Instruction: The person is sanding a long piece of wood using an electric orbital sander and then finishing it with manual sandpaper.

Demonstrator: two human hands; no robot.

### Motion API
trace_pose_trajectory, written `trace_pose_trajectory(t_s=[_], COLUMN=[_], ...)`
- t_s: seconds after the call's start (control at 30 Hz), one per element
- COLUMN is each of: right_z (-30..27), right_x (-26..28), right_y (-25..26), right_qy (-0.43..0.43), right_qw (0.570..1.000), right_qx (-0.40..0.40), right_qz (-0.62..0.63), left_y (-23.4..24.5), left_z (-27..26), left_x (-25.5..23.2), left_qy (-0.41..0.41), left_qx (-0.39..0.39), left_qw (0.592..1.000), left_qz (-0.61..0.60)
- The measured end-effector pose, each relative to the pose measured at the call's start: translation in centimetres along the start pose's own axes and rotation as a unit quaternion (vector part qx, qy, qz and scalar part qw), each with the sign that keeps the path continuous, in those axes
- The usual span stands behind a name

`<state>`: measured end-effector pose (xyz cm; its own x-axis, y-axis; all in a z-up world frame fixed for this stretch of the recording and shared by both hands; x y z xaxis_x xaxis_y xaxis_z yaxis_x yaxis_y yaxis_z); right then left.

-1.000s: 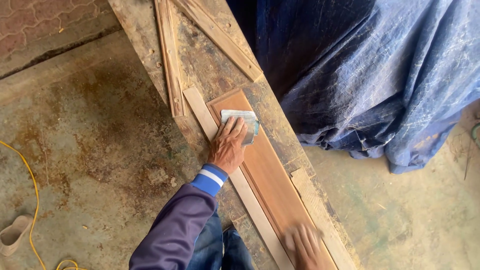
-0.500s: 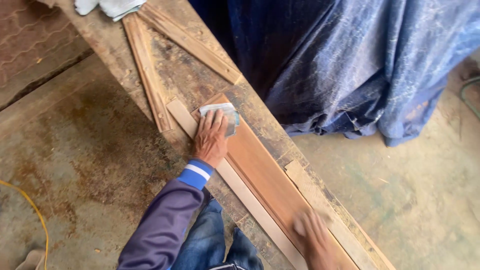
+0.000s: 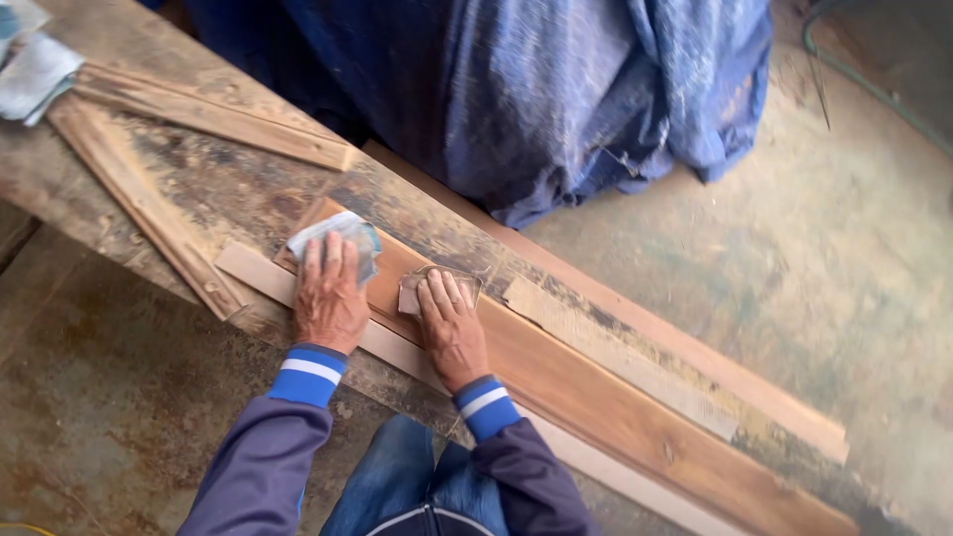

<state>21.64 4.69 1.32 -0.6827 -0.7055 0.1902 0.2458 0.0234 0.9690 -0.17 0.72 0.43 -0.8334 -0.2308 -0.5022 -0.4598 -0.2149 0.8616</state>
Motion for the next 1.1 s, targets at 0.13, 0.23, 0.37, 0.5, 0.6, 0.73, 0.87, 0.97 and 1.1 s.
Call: trace_pose_trajectory(t_s=[0.13,0.23,0.37,0.5,0.6,0.73,0.87,0.97,1.1], right_z=[-10.3,-22.4,-32.4,-19.3,-11.0,-11.0,-23.0,-31.6,-29.6], right_x=[-6.7,-14.1,-19.1,-9.5,-0.9,-1.0,-10.5,-16.2,-13.3], right_y=[5.0,8.9,6.7,0.4,-1.0,0.4,3.7,8.6,5.1], right_qy=[-0.095,-0.253,-0.422,-0.327,-0.179,-0.099,-0.200,-0.391,-0.506], right_qw=[0.994,0.960,0.857,0.924,0.978,0.991,0.964,0.901,0.848], right_qx=[-0.044,-0.052,-0.045,-0.082,-0.092,-0.081,-0.097,-0.034,0.017], right_qz=[-0.027,-0.110,-0.291,-0.180,-0.051,-0.026,-0.146,-0.183,-0.157], left_y=[0.2,-0.4,-0.4,-0.6,-0.8,0.4,0.0,-0.1,0.0], left_z=[0.4,0.2,0.4,0.5,0.4,0.7,0.7,0.6,0.4], left_x=[0.4,0.8,0.4,0.6,0.9,0.7,1.4,1.4,0.8], left_qy=[-0.002,0.000,0.009,0.007,-0.003,-0.002,0.012,0.006,0.002], left_qx=[0.012,0.006,0.006,0.013,0.014,0.033,0.032,0.018,0.012], left_qw=[1.000,1.000,1.000,1.000,0.999,0.999,0.999,1.000,1.000], left_qz=[-0.004,0.004,0.010,0.011,0.029,0.019,-0.009,-0.009,0.005])
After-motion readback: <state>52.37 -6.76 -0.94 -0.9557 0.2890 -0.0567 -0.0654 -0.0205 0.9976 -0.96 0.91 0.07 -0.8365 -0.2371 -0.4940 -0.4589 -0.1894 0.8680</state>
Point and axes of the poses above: each hand's wrist, its own z-axis towards the middle knuckle, its own y-axis out of the back of the hand, x = y × z, the point moved 1 cm from there along z, towards the middle knuckle, and after that the axes turned 15 degrees about -z, right-handed, at the moved point
